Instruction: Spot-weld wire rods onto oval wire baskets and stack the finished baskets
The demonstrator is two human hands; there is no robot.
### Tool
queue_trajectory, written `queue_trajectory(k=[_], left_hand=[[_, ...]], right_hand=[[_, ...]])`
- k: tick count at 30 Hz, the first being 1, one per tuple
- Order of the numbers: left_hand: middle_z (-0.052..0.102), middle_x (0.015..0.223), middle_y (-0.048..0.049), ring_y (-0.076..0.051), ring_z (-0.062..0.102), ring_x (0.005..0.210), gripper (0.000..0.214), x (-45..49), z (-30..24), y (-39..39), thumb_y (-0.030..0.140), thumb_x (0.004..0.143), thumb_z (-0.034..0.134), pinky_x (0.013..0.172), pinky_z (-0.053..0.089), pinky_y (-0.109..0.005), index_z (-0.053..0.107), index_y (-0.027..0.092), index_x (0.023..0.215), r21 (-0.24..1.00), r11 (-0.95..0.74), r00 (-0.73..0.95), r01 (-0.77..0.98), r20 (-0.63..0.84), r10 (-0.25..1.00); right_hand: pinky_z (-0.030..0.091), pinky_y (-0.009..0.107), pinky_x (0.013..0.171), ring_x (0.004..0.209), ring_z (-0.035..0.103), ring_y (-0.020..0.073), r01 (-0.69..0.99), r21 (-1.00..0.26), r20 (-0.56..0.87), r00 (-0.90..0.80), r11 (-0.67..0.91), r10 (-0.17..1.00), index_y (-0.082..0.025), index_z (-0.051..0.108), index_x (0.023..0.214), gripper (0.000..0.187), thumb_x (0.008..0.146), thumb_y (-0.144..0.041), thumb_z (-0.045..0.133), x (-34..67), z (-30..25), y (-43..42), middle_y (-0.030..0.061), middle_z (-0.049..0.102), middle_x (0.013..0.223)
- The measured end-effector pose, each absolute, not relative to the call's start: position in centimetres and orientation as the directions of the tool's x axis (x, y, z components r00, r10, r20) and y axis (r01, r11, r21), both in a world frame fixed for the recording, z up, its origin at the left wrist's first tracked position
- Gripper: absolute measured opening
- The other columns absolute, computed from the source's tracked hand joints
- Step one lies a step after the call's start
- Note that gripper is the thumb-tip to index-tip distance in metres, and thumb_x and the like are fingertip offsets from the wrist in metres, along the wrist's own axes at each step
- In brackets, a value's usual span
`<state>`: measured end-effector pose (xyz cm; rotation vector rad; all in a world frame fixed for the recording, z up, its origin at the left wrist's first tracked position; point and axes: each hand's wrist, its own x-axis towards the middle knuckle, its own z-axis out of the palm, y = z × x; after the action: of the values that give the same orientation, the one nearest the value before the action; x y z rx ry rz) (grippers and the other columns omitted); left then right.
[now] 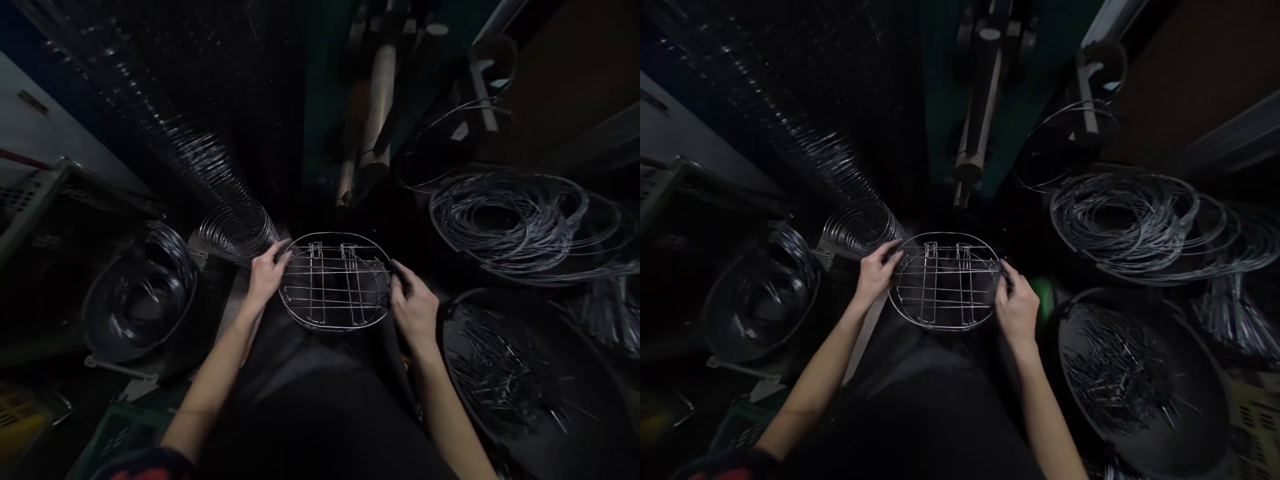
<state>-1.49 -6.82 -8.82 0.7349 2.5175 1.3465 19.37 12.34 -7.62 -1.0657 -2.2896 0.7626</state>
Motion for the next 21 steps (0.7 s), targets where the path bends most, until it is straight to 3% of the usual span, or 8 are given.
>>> queue_trajectory(k=[4,7,11,17,21], left_hand=[[0.071,0.109,-0.0031,-0.021,0.066,0.101,0.024,-1.7,-10.0,-5.7,0.028,0.091,0.057,0.093,0.049,-0.031,0.068,0.023,0.111,0.736,0.552,-0.827,0.391,0.017,0.563],[0.069,0.112,-0.0037,-0.021,0.065,0.104,0.026,-1.5,-10.5,-5.5,0.029,0.091,0.057,0.097,0.048,-0.031,0.067,0.022,0.113,0.706,0.545,-0.786,0.452,0.027,0.617],[0.070,0.108,-0.0046,-0.021,0.066,0.095,0.029,-1.9,-11.0,-5.6,0.031,0.088,0.062,0.091,0.049,-0.030,0.067,0.022,0.115,0.663,0.549,-0.773,0.509,0.072,0.630],[0.067,0.083,-0.0035,-0.019,0.063,0.075,0.033,-2.0,-11.8,-5.6,0.035,0.085,0.065,0.074,0.048,-0.028,0.067,0.022,0.115,0.597,0.564,-0.755,0.570,0.108,0.647],[0.059,0.079,-0.0017,-0.014,0.055,0.067,0.035,-1.1,-12.6,-6.0,0.038,0.088,0.060,0.068,0.045,-0.026,0.066,0.022,0.118,0.644,0.535,-0.781,0.546,0.162,0.603]], right_hand=[[0.050,0.037,0.073,0.076,0.062,0.0234,0.622,-0.499,0.194,-0.599,0.604,0.777,-0.014,0.067,0.112,0.042,0.085,-0.031,0.040,19.6,-9.1,12.8,0.0119,0.068,0.087],[0.049,0.035,0.070,0.075,0.061,0.0227,0.657,-0.454,0.197,-0.584,0.601,0.787,-0.016,0.067,0.110,0.040,0.085,-0.030,0.040,19.8,-9.9,12.7,0.0105,0.066,0.086],[0.049,0.036,0.074,0.080,0.061,0.0228,0.633,-0.498,0.195,-0.584,0.593,0.788,-0.015,0.066,0.110,0.039,0.085,-0.027,0.039,19.9,-10.0,12.5,0.0111,0.066,0.088],[0.050,0.036,0.075,0.078,0.061,0.0213,0.633,-0.555,0.135,-0.572,0.540,0.809,-0.018,0.067,0.111,0.037,0.086,-0.027,0.042,20.2,-9.8,12.6,0.0086,0.066,0.087],[0.051,0.036,0.078,0.080,0.063,0.0208,0.611,-0.633,0.097,-0.547,0.476,0.831,-0.018,0.067,0.115,0.039,0.087,-0.030,0.043,20.9,-10.1,12.3,0.0092,0.067,0.092]])
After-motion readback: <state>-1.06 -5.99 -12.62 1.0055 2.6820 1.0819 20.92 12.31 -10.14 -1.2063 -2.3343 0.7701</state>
